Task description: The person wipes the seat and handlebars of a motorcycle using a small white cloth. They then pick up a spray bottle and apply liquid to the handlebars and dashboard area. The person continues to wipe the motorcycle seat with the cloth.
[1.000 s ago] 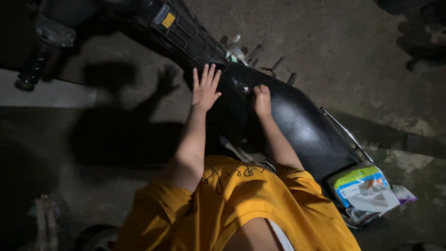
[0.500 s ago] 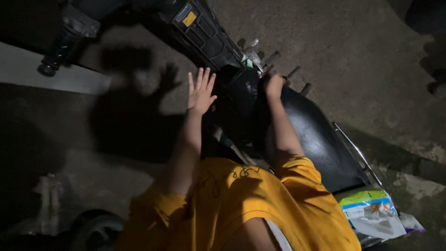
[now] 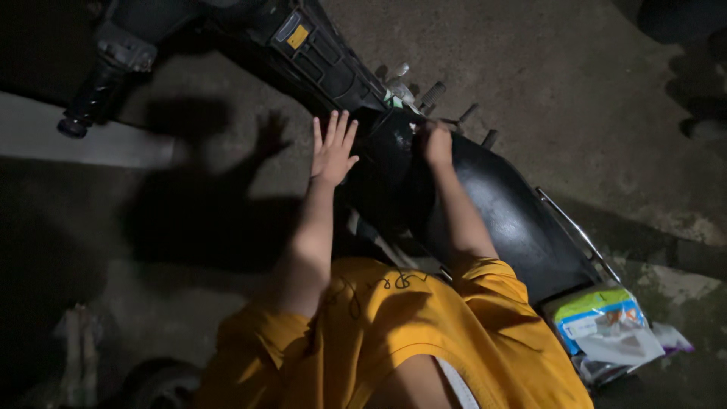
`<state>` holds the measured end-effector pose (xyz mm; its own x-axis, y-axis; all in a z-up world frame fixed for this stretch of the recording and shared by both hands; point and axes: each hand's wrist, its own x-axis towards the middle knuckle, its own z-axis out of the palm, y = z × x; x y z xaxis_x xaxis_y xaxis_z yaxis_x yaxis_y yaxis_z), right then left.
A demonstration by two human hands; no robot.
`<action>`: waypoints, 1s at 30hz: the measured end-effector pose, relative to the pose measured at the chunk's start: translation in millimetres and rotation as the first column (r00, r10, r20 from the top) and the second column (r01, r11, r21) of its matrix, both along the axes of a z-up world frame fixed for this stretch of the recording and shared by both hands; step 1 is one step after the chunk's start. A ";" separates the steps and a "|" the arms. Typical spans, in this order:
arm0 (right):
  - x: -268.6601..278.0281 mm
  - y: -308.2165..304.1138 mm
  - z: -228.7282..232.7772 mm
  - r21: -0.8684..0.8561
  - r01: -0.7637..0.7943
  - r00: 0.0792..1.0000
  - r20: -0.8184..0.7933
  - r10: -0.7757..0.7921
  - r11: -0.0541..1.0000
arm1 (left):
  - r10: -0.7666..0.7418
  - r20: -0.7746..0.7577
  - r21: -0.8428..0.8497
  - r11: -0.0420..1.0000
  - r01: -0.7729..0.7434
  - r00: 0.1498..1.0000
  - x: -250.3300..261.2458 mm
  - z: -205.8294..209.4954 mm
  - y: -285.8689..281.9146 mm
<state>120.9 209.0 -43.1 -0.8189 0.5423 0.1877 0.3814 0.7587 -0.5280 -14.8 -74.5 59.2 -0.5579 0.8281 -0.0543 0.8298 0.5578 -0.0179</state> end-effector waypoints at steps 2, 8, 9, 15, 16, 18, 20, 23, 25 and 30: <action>9.8 -12.4 7.0 -0.103 0.048 0.999 -0.007 -0.049 0.994 | -0.019 -0.013 0.018 1.000 0.020 1.000 2.3 0.6 6.2; 28.1 -37.5 27.5 -0.041 0.010 1.000 -0.009 -0.011 0.999 | -0.081 -0.030 0.029 0.996 0.082 0.996 5.1 2.4 13.9; 31.6 -39.7 30.1 -0.055 0.008 1.000 0.002 -0.008 0.998 | -0.086 -0.024 0.031 0.996 0.087 0.996 5.5 2.7 15.3; 45.1 -45.9 22.2 -0.072 0.029 1.000 0.009 -0.028 0.997 | -0.128 -0.051 0.047 0.990 0.130 0.990 4.5 4.6 22.5; 44.9 -41.0 19.1 -0.143 0.000 0.999 0.034 0.005 0.990 | -0.141 -0.048 0.058 0.988 0.144 0.989 3.7 5.5 22.5; 46.7 -23.7 15.4 -0.291 -0.051 0.994 0.082 0.078 0.955 | -0.166 -0.036 0.078 0.983 0.168 0.985 5.4 6.0 18.8; 45.8 -11.7 14.7 -0.597 -0.115 0.990 -0.132 0.044 0.794 | -0.178 -0.029 0.077 0.981 0.179 0.984 5.6 7.1 19.7; 50.1 -10.6 25.1 -0.949 -0.089 0.933 -0.186 -0.308 0.303 | -0.196 -0.029 0.087 0.976 0.198 0.980 7.6 8.0 25.6; 60.0 -12.9 36.0 -0.985 -0.172 0.886 -0.151 -0.439 -0.007 | -0.213 -0.036 0.098 0.972 0.215 0.976 8.3 8.9 26.3; 65.3 -37.0 72.7 -0.866 -0.437 0.814 -0.266 -0.517 -0.242 | -0.245 -0.049 0.126 0.960 0.249 0.968 6.9 13.6 22.1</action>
<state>186.2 172.0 29.6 -0.8311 0.4464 -0.3317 -0.2237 -0.8144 -0.5355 -7.9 -52.4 72.8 -0.3345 0.9391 0.0783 0.9423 0.3346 0.0119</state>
